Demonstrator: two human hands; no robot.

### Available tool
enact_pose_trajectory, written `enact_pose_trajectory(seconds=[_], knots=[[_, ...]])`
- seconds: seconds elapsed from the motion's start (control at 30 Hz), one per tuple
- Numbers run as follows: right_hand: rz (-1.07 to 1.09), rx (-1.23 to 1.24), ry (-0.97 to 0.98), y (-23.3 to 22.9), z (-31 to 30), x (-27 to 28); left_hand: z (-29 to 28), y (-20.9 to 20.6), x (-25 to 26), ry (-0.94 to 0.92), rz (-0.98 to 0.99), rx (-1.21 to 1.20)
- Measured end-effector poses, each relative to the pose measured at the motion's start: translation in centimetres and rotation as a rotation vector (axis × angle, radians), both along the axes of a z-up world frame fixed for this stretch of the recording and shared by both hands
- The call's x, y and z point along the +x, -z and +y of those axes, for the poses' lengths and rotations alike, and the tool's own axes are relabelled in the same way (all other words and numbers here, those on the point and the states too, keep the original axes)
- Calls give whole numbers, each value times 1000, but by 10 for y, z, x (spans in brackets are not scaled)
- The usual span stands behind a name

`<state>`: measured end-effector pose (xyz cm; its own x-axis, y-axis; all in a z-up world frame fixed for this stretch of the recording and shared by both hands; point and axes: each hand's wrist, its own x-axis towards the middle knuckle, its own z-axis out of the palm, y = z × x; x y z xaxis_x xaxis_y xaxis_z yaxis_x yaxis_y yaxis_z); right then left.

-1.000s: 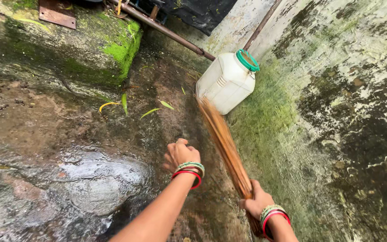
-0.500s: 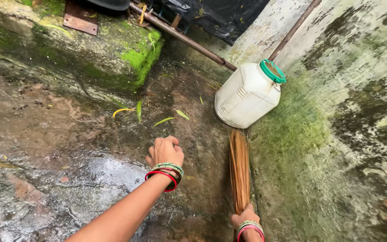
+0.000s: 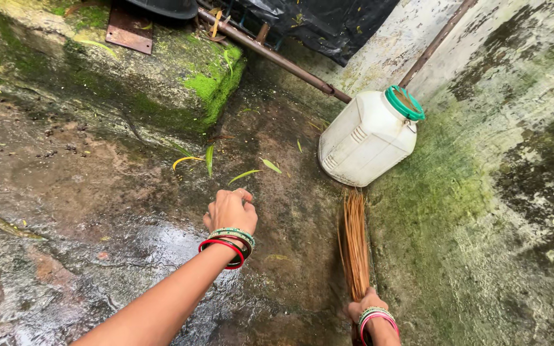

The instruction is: The person uses a broom to sweep leaves and debris across a wet floor, moving them into a pile and using a bucket to help gather them.

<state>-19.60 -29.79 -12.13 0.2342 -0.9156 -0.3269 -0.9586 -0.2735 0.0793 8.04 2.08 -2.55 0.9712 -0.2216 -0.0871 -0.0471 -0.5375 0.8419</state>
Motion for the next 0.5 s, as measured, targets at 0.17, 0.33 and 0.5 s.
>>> enact_pose_trajectory(seconds=[0.17, 0.33, 0.5], knots=[[51, 82, -88, -33, 20, 1, 0, 3, 0, -18, -16, 4], [6, 80, -392, -43, 34, -26, -3, 0, -11, 17, 12, -26], [-299, 153, -516, -53, 29, -67, -8, -6, -22, 42, 32, -29]])
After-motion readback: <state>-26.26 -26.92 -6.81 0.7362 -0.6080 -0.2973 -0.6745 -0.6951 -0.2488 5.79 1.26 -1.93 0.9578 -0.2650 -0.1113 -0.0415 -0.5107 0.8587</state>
